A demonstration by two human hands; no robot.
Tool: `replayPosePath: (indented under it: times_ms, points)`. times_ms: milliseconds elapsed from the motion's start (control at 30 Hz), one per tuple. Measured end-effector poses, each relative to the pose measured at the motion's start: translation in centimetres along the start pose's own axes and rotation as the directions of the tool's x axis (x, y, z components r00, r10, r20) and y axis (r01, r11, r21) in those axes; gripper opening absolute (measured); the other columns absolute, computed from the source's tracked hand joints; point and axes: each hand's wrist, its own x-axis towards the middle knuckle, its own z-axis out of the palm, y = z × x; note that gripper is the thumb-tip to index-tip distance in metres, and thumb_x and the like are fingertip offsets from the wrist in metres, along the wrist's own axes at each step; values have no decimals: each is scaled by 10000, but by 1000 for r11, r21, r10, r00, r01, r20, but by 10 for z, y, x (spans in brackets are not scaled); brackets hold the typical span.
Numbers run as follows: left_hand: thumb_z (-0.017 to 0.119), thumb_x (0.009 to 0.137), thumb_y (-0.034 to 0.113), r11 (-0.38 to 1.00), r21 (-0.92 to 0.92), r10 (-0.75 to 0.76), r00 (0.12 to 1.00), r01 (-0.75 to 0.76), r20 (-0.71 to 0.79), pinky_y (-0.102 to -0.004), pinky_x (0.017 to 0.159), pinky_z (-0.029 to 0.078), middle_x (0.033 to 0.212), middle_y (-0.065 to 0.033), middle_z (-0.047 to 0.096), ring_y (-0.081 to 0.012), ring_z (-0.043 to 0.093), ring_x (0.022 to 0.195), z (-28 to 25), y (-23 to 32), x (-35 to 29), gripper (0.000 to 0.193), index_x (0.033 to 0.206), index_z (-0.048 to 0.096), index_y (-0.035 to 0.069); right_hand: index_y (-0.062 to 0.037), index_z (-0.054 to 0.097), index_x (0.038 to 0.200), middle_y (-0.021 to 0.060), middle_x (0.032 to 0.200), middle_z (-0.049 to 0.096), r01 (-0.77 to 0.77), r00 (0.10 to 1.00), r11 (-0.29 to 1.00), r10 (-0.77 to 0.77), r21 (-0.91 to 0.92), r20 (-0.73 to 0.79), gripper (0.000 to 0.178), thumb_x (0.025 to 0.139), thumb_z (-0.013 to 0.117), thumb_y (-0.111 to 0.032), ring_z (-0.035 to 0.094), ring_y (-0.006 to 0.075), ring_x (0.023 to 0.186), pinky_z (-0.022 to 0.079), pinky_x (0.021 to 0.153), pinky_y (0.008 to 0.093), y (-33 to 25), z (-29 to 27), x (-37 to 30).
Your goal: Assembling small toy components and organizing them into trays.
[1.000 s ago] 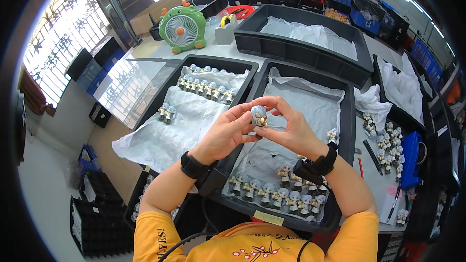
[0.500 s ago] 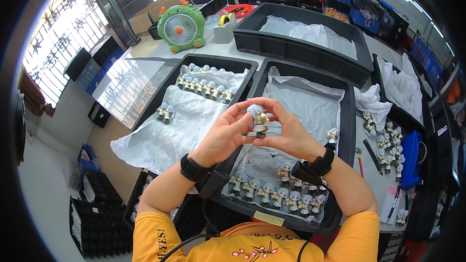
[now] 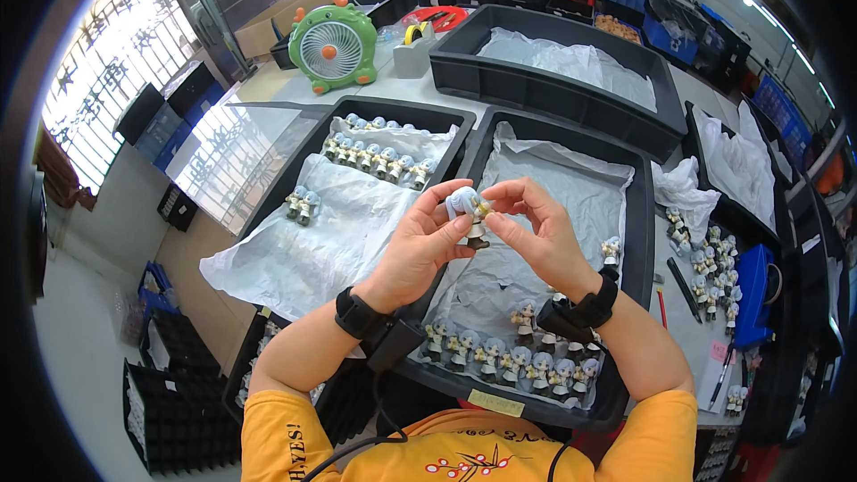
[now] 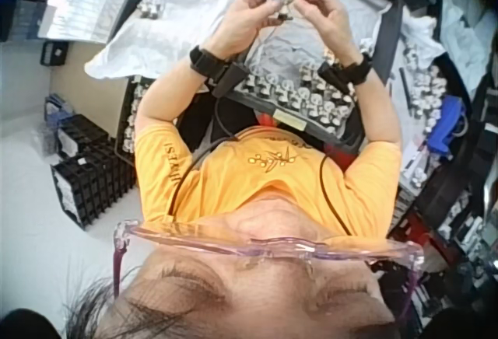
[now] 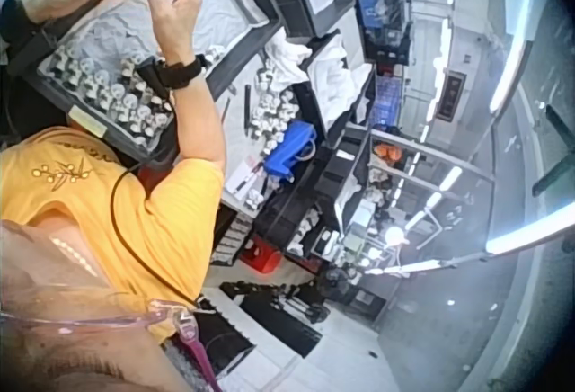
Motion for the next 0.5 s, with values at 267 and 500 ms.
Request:
replayPosePath:
  times_ms: [267, 500]
  points:
    - [595, 873, 116, 985, 160, 72, 995, -61, -63, -247, 709, 530, 1060, -26, 538, -90, 557, 918, 6, -4, -1, 389, 1212, 410, 67, -10, 625, 899, 60, 815, 605, 118, 974, 929, -176, -351, -140, 108, 808, 596, -60, 590, 134, 746, 467, 694, 258, -8, 15, 2]
    - [595, 872, 120, 994, 110, 24, 999, -19, -42, -265, 714, 540, 1047, -23, 536, -88, 558, 904, 6, -7, -2, 365, 1189, 419, 76, 0, 634, 881, 72, 818, 614, 41, 981, 964, -90, -264, -175, 105, 816, 574, -56, 601, 135, 756, 468, 690, 257, -11, 11, -3]
